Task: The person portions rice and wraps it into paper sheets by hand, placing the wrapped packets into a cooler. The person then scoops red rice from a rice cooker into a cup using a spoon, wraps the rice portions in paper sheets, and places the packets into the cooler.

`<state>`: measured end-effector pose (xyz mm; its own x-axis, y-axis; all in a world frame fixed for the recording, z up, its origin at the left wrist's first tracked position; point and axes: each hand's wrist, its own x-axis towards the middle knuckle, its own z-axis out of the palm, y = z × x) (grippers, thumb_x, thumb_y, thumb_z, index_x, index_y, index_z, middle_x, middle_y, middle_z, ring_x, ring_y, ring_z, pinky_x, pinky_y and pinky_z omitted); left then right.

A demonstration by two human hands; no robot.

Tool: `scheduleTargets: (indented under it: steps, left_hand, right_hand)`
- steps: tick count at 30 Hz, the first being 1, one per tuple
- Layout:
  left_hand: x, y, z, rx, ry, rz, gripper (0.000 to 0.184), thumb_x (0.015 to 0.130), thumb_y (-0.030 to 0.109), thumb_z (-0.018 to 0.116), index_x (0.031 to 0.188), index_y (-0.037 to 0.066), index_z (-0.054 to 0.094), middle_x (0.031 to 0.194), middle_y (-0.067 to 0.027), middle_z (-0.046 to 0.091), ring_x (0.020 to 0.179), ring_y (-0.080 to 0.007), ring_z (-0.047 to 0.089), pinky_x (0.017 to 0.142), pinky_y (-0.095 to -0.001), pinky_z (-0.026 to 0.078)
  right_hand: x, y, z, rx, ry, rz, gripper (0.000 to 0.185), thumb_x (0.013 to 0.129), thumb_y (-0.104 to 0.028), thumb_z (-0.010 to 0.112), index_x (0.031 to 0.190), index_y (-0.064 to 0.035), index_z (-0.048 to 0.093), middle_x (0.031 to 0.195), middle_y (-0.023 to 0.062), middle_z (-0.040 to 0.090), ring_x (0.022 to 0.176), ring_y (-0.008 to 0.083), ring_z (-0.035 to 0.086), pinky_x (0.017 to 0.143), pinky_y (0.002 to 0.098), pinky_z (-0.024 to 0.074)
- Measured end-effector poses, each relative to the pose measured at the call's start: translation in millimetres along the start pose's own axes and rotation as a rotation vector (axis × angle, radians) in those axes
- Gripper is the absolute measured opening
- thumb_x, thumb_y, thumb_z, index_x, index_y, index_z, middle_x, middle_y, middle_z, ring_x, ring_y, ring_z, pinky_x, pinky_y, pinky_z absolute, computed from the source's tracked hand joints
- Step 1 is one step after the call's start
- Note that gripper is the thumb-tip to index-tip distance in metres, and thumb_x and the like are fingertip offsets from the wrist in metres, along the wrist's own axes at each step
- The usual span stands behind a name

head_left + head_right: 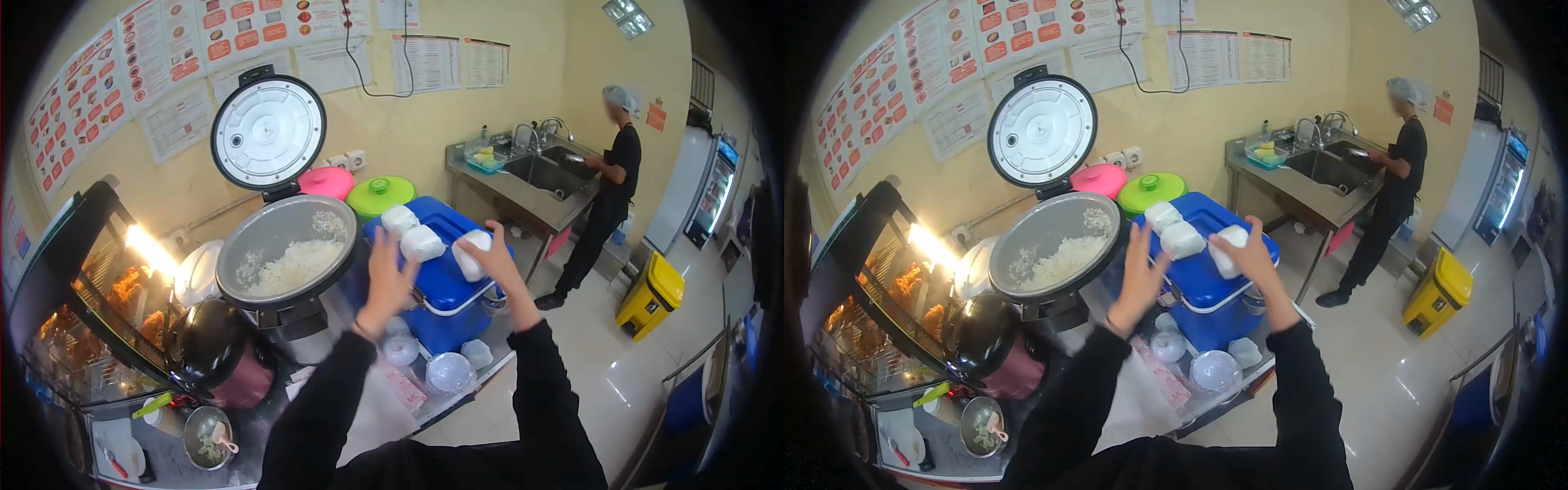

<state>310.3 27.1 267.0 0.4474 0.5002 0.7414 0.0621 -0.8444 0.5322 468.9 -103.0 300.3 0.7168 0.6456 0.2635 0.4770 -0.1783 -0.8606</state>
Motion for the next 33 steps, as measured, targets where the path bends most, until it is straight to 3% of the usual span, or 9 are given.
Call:
scheduleTargets:
  steps: [6, 8, 9, 14, 15, 18, 22, 27, 33]
  left_hand:
    - [95.8, -104.1, 36.0, 0.185, -0.276, -0.605, 0.076, 0.078, 0.056, 0.045, 0.117, -0.009, 0.042, 0.112, -0.0322, 0.046, 0.106, -0.0457, 0.043, 0.091, -0.04, 0.035]
    - [112.0, -88.8, 38.9, 0.12, -0.536, -0.786, 0.077, 0.075, 0.059, 0.047, 0.12, -0.004, 0.042, 0.116, -0.0273, 0.046, 0.106, -0.0447, 0.044, 0.092, -0.0383, 0.035]
    - [112.9, -93.6, 42.7, 0.047, -0.586, -0.741, 0.082, 0.072, 0.063, 0.048, 0.121, -0.002, 0.042, 0.116, -0.0246, 0.047, 0.104, -0.0387, 0.047, 0.087, -0.0399, 0.036]
    - [118.2, -83.1, 45.7, -0.096, -0.581, -0.823, 0.081, 0.064, 0.052, 0.064, 0.119, -0.004, 0.043, 0.118, -0.019, 0.048, 0.101, -0.0307, 0.05, 0.081, -0.0378, 0.041]
    - [120.3, -95.5, 51.8, -0.139, -0.55, -0.819, 0.079, 0.062, 0.046, 0.068, 0.116, -0.007, 0.044, 0.115, -0.0194, 0.049, 0.098, -0.0289, 0.052, 0.08, -0.0355, 0.042]
    - [121.6, -104.8, 65.7, -0.223, -0.39, -0.771, 0.076, 0.055, 0.03, 0.078, 0.108, -0.014, 0.044, 0.106, -0.0215, 0.053, 0.094, -0.0277, 0.055, 0.077, -0.0326, 0.045]
    - [106.3, -101.2, 76.0, -0.334, -0.177, -0.761, 0.068, 0.06, 0.022, 0.077, 0.11, -0.009, 0.043, 0.105, -0.0199, 0.053, 0.093, -0.0276, 0.055, 0.079, -0.0357, 0.045]
    - [104.5, -95.2, 55.1, -1.235, -0.161, -0.917, 0.044, 0.077, 0.009, 0.061, 0.116, 0.004, 0.042, 0.113, -0.0113, 0.05, 0.104, -0.0261, 0.05, 0.084, -0.0448, 0.042]
    - [100.3, -60.5, 18.5, -1.472, -0.032, -0.879, 0.039, 0.081, 0.021, 0.059, 0.116, 0.011, 0.044, 0.113, -0.0075, 0.051, 0.105, -0.0235, 0.048, 0.088, -0.0424, 0.039]
  right_hand:
    - [57.4, 12.9, 2.9, -0.732, -0.258, 0.023, 0.07, 0.078, -0.064, 0.035, 0.117, -0.0069, 0.046, 0.125, 0.0218, 0.037, 0.118, 0.0367, 0.032, 0.095, 0.055, 0.0134]
    - [53.2, 33.7, 9.1, -0.603, 0.058, -0.183, 0.057, 0.083, -0.055, 0.035, 0.107, -0.0076, 0.055, 0.127, 0.0211, 0.034, 0.121, 0.0356, 0.024, 0.093, 0.0537, 0.0161]
    - [44.7, 36.4, 7.9, -0.692, 0.515, -0.564, 0.04, 0.086, -0.039, 0.042, 0.096, -0.0032, 0.058, 0.111, 0.0183, 0.047, 0.105, 0.0315, 0.039, 0.086, 0.0459, 0.0285]
    - [-48.9, 133.0, -22.6, 0.221, 0.583, -0.246, 0.017, 0.083, -0.014, 0.053, 0.076, 0.0014, 0.051, 0.069, 0.0098, 0.05, 0.06, 0.0208, 0.045, 0.058, 0.0341, 0.0357]
    - [-69.3, 159.4, -18.8, 0.275, 0.511, 0.103, 0.028, 0.081, -0.026, 0.057, 0.078, 0.0016, 0.053, 0.072, 0.0138, 0.054, 0.064, 0.0225, 0.05, 0.06, 0.0354, 0.0394]
    - [-101.9, 242.4, 15.3, -0.268, 0.201, 0.388, 0.064, 0.07, -0.058, 0.056, 0.089, 0.0038, 0.059, 0.08, 0.0166, 0.06, 0.077, 0.0261, 0.058, 0.07, 0.0335, 0.0451]
    - [-111.9, 247.9, 51.4, -0.694, -0.081, 0.45, 0.096, 0.061, -0.074, 0.049, 0.106, 0.0106, 0.051, 0.09, 0.0239, 0.059, 0.083, 0.0365, 0.058, 0.076, 0.0393, 0.0449]
    - [-116.6, 252.4, 64.9, -0.402, -0.142, 0.478, 0.091, 0.053, -0.064, 0.065, 0.102, 0.0105, 0.048, 0.097, 0.025, 0.055, 0.087, 0.0359, 0.056, 0.074, 0.0372, 0.0452]
    - [-120.0, 246.6, 62.9, -0.105, -0.124, 0.427, 0.08, 0.046, -0.043, 0.08, 0.097, 0.0089, 0.049, 0.089, 0.0205, 0.058, 0.085, 0.0306, 0.058, 0.072, 0.034, 0.0464]
